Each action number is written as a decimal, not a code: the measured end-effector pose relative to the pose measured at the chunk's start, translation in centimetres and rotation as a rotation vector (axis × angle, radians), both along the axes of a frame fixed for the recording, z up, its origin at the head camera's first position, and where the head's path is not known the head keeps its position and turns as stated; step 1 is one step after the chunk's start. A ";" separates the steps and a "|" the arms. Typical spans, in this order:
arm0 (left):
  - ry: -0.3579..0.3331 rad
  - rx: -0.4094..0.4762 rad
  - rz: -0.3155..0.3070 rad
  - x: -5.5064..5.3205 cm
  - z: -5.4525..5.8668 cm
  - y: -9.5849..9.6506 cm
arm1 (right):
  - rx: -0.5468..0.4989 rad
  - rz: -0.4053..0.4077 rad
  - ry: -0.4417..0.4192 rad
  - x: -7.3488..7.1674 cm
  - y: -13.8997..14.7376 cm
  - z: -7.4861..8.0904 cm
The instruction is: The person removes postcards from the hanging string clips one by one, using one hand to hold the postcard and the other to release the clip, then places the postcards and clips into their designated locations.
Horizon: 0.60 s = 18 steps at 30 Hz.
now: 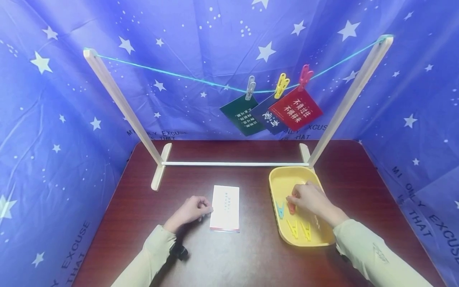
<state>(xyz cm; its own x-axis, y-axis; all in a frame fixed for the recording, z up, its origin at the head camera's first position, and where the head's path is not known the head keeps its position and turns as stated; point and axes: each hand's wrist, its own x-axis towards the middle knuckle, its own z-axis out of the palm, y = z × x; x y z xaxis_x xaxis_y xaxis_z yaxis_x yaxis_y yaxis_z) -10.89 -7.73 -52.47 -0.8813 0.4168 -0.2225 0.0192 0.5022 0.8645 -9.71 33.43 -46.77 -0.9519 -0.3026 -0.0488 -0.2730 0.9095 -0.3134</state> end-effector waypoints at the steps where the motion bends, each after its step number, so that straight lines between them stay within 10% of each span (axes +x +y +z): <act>1: -0.001 0.001 0.000 0.0 0.0 0.0 | -0.002 0.007 -0.004 0.0 -0.1 0.0; 18: -0.016 -0.002 0.009 0.0 0.2 -0.1 | 0.050 -0.063 -0.116 -0.1 -1.0 -0.4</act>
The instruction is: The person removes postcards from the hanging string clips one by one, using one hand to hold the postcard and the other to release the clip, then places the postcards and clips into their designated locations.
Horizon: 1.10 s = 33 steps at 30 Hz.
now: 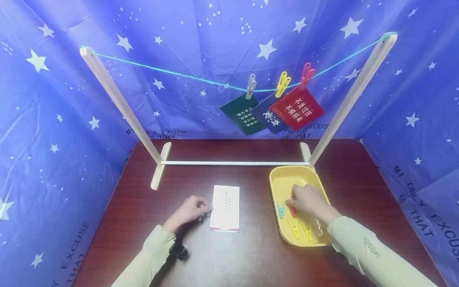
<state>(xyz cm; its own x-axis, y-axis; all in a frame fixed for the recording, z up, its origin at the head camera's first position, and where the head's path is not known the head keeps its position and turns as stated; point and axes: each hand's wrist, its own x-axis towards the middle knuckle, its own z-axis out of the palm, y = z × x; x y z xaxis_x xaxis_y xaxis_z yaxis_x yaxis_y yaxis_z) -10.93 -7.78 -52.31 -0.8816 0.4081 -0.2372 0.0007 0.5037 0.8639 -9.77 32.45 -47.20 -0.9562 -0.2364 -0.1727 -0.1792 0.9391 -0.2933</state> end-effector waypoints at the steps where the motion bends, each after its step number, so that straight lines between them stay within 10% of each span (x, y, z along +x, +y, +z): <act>1: 0.002 -0.001 0.003 0.0 0.0 0.0 | 0.003 -0.002 0.001 0.0 0.0 0.0; 33: -0.006 -0.019 -0.020 0.1 0.3 -0.1 | -0.059 -0.040 -0.034 0.4 0.5 -0.2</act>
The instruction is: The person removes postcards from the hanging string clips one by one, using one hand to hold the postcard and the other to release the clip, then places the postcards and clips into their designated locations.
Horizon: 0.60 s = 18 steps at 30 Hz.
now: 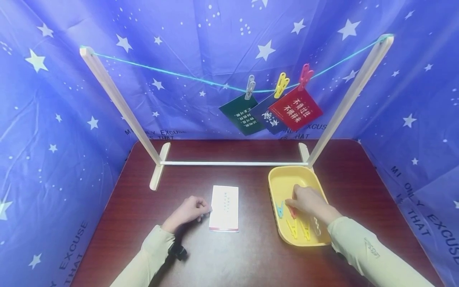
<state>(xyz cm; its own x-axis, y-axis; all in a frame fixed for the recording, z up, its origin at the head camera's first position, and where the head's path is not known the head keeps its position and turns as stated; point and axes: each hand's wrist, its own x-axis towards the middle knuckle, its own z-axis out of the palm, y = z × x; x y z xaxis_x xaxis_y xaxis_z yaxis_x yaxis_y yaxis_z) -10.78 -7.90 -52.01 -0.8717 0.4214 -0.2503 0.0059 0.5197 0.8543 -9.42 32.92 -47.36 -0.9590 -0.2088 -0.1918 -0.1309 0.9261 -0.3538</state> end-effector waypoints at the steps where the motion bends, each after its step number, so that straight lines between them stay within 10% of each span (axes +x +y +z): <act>1: 0.002 -0.001 -0.001 0.0 0.1 0.0 | 0.007 -0.002 0.004 0.0 0.0 0.1; 18: 0.101 0.044 0.054 -0.3 0.7 0.0 | 0.063 -0.090 -0.002 0.7 0.0 1.4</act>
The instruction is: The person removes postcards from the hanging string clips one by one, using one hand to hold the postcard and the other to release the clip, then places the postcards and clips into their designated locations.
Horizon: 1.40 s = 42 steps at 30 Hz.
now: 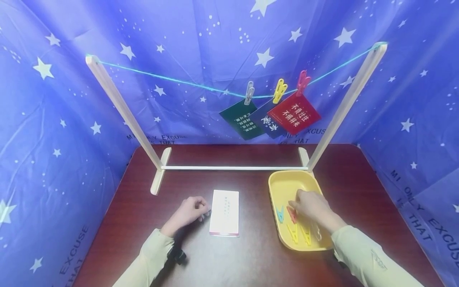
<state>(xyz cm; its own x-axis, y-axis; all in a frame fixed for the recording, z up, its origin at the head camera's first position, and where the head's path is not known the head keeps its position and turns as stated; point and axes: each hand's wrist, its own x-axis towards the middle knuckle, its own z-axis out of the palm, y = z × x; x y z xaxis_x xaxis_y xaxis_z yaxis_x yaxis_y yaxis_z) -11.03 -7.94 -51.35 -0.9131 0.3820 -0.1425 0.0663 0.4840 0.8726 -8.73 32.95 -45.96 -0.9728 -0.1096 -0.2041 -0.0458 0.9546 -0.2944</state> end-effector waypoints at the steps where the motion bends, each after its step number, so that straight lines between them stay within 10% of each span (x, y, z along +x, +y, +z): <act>1: 0.005 0.001 0.001 0.0 0.0 0.0 | 0.000 0.000 0.001 0.0 0.0 0.0; 9: 0.013 0.026 0.024 0.1 0.7 0.4 | -0.020 -0.002 -0.013 -0.1 0.1 0.0; 17: 0.031 0.102 0.024 -0.3 1.4 0.7 | -0.036 0.079 0.114 -1.6 1.6 -3.5; 26: 0.097 0.123 0.007 -0.9 3.0 1.3 | -0.079 0.119 0.167 0.4 -2.7 3.1; 42: 0.206 0.140 0.117 -1.9 4.3 2.5 | -0.111 0.270 0.331 0.2 -5.6 7.0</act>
